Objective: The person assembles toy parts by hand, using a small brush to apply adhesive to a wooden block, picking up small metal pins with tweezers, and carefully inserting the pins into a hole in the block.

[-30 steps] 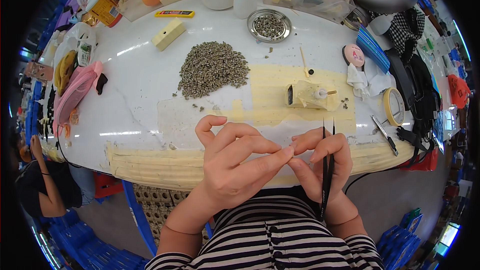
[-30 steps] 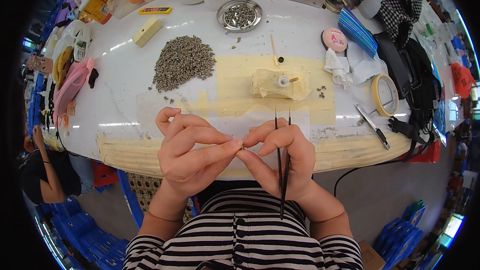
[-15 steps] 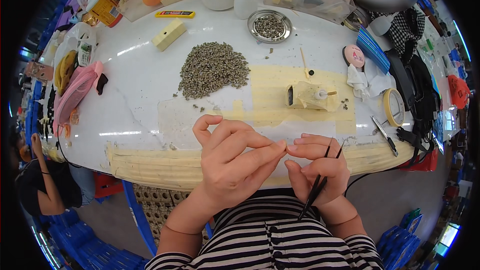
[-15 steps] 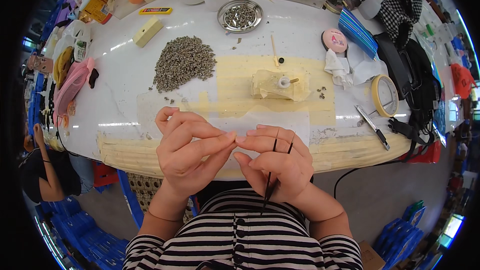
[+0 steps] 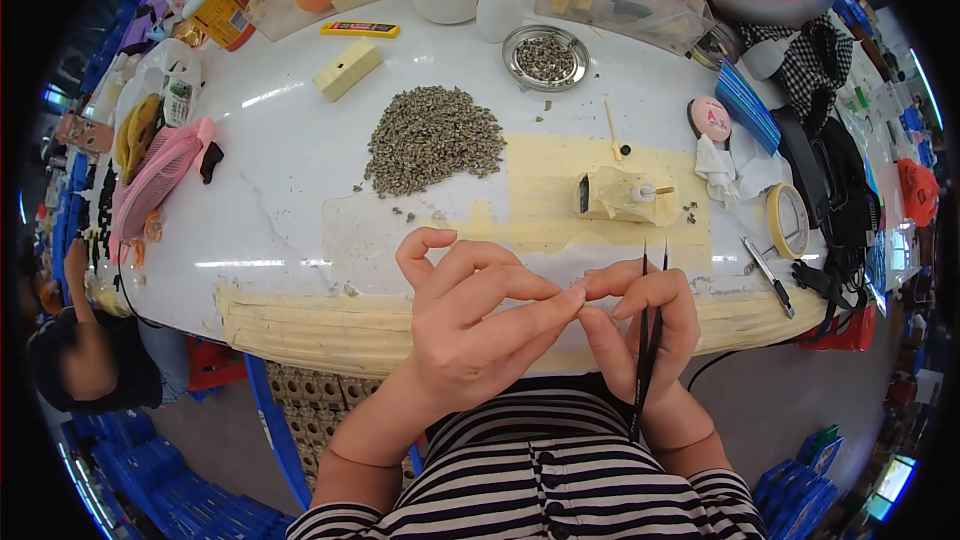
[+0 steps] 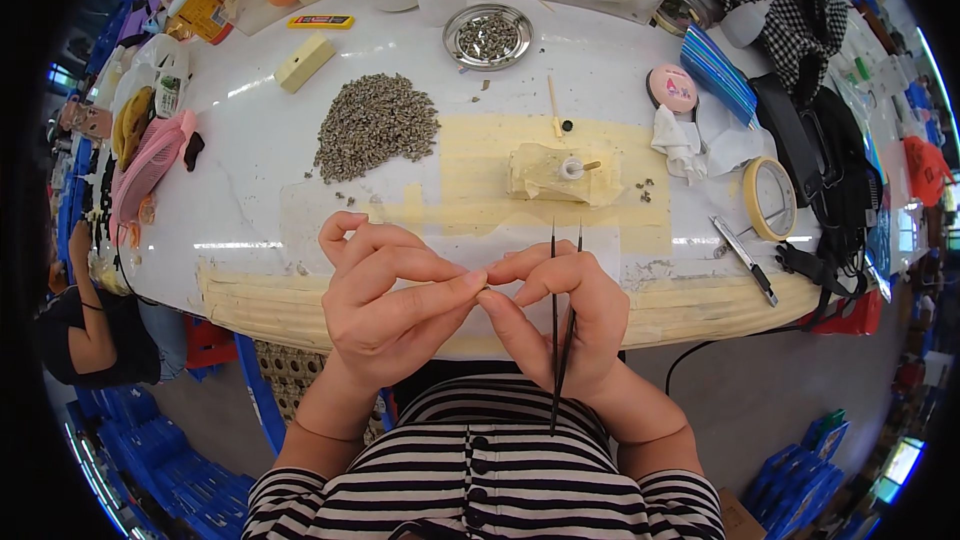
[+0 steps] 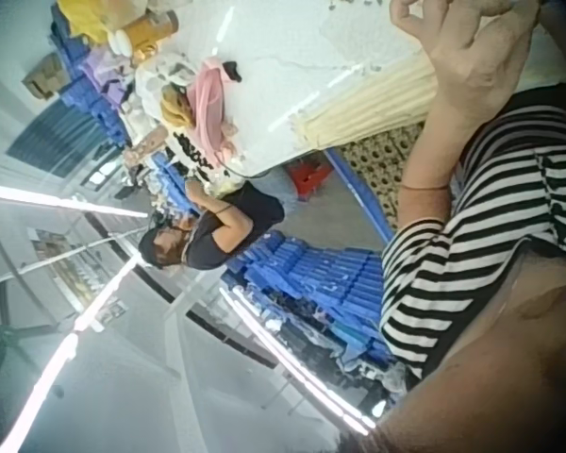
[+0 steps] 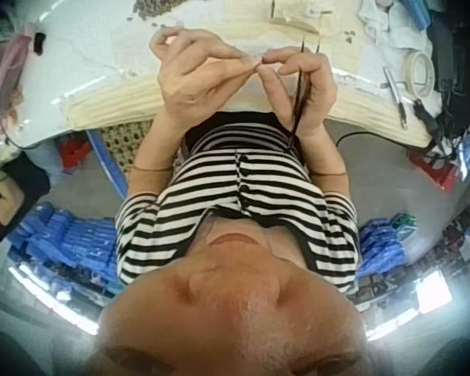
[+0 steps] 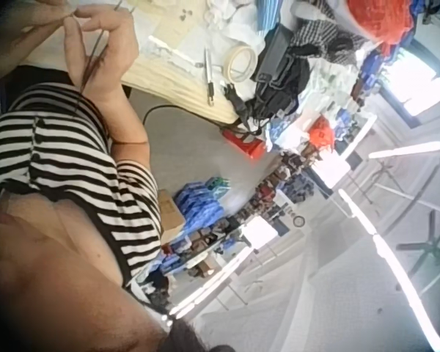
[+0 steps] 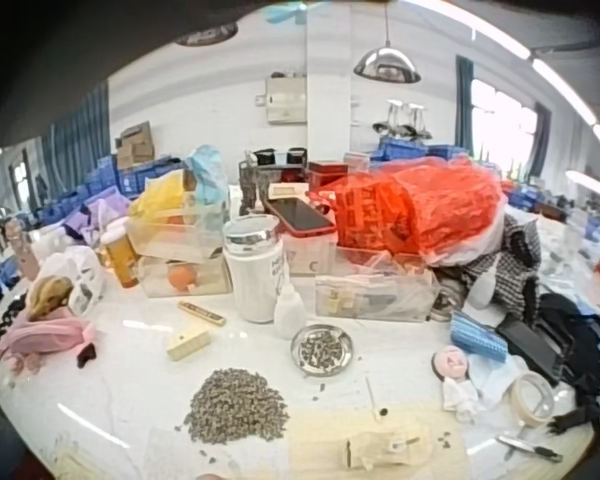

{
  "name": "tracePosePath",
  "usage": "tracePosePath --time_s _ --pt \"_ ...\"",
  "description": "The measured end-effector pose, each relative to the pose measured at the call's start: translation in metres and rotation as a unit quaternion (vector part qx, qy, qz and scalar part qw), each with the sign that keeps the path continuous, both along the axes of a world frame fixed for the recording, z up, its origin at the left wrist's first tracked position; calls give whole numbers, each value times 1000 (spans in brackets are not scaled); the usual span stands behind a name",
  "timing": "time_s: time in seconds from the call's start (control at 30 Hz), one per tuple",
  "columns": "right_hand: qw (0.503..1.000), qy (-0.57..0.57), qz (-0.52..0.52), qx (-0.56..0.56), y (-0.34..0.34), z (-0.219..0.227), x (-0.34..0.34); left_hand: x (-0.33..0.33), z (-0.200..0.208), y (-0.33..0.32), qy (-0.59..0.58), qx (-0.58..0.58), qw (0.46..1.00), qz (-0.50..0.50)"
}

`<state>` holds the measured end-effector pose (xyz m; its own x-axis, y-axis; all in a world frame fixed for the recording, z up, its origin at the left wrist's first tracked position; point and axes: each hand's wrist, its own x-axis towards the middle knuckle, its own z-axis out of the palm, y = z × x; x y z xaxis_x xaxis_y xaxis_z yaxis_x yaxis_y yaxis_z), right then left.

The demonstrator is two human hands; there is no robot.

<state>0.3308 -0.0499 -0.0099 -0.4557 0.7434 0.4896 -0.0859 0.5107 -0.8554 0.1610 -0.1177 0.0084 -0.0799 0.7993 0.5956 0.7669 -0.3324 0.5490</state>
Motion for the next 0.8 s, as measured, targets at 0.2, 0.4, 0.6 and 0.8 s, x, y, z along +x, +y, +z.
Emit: tracePosePath --time_s 0.2,0.4,0.6,0.8 --pt "992 -18 -30 117 0 2 -2 2 -3 2 7 4 1000 17" --pt "970 -65 -32 232 -1 6 -2 0 -2 3 1 -9 1000 21" --pt "981 -57 -58 174 -1 3 -3 0 -3 3 -27 13 999 14" --pt "992 -44 -35 111 -1 4 -2 1 0 1 -9 11 1000 -4"
